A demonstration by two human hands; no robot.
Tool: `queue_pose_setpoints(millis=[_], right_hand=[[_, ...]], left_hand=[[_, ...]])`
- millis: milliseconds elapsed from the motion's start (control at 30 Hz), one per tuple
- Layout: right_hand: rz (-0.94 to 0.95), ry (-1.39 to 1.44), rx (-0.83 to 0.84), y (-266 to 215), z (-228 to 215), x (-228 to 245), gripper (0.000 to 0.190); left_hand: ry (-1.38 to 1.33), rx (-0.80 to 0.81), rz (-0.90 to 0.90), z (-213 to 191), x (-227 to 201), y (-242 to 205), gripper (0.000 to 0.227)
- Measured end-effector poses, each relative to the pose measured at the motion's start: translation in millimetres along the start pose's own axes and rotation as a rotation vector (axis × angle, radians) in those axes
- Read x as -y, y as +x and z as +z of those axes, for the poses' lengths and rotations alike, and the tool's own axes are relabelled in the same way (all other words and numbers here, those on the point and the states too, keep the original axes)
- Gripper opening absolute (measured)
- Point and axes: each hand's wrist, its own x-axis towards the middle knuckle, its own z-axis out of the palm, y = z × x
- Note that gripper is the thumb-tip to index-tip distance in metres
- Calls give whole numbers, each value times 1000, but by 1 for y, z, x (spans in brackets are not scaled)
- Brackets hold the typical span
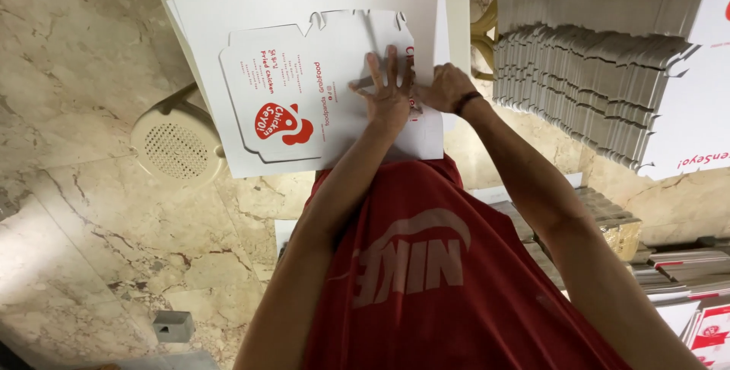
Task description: The person assembles flat-packed cardboard boxes by folding the flaps and tucking the tabs into slots. They repeatedly pick up a flat box, fold it into shape, and place it on a stack. At one point, they use a roll of tape and a plastic bag, but the primary action is folding and stacking the boxes.
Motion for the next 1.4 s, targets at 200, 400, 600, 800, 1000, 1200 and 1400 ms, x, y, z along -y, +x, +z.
queue_pose_setpoints(millis=[200, 400, 600, 800, 1000, 1200, 1400], right_hand=[[-65, 319, 66, -9, -18, -10, 54], [123, 503, 232, -21, -48, -2, 65], [265, 763, 271, -38, 15, -38, 46], [164, 912, 124, -49, 44, -43, 32], [89, 767, -184, -32, 91, -57, 26], [-96, 876, -183, -19, 73, -67, 22], [211, 904, 201, -21, 33, -48, 34]], left_hand=[[45, -27, -15, 7, 5, 10, 90], [161, -50, -11, 5, 2, 0, 109], [76, 85, 7, -13, 0, -12, 123], [18, -115, 16, 25, -7, -5, 118], [-44, -8, -16, 3, -12, -5, 108], [-72, -15, -21, -5, -6, -4, 108], [59, 14, -52, 5, -11, -8, 97]])
